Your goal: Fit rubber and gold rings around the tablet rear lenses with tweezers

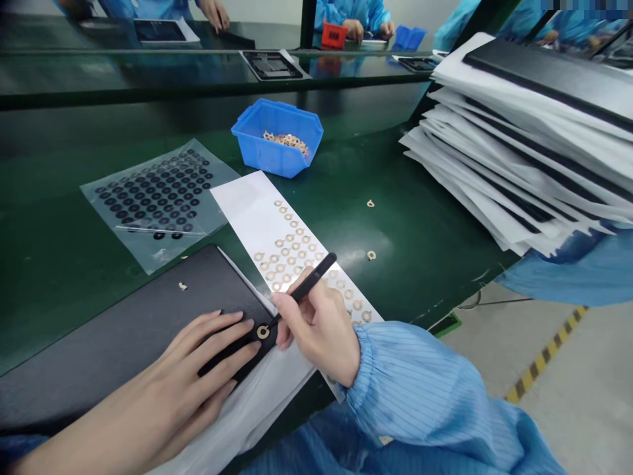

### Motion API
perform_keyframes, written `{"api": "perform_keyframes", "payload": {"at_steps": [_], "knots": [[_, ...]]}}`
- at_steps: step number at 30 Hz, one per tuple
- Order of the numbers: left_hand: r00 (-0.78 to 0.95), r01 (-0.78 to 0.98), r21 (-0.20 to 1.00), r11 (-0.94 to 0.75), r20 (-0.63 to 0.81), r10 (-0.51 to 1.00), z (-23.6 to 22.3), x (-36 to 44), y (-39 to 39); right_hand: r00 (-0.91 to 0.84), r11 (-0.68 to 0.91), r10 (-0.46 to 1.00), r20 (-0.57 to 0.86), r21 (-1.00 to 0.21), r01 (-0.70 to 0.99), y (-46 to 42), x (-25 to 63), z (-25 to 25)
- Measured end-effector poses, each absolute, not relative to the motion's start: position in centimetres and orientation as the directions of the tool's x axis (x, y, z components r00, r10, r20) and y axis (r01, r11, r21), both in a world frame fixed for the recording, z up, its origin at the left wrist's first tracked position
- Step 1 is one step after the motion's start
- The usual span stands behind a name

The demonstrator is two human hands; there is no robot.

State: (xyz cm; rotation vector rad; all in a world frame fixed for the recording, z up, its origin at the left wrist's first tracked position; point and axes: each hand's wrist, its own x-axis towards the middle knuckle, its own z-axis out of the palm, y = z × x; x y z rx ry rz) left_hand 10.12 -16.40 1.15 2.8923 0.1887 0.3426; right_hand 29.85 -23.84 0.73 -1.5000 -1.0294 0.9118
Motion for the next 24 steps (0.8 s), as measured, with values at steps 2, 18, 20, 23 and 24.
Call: {"api": "perform_keyframes", "payload": {"at_steps": [2,18,20,23,24], "knots": [[0.959,0.106,0.226,-0.968,0.236,0.160,1.2,10.3,-16.4,0.338,-0.066,0.941,0.007,-0.977,0.203,-24.0,29.8,0.7],[0.951,0.165,0.159,-0.973,0.236,0.200,0.6,11.2,-16.9,0.290,0.097,0.942,0.170,-0.964,0.250,-25.3,29.8,0.1],[0.955,0.172,0.154,-0.973,0.217,0.203,0.8,11.2,-17.0,0.272,0.117,0.943,0.190,-0.958,0.263,-25.3,29.8,0.1],[0.958,0.169,0.182,-0.969,0.199,0.205,1.0,11.1,-16.9,0.257,0.139,0.940,0.224,-0.940,0.311,-25.4,29.7,0.2],[0.957,0.172,0.196,-0.965,0.197,0.211,1.0,11.0,-16.9,0.257,0.142,0.937,0.236,-0.931,0.336,-25.3,29.7,0.3]]}}
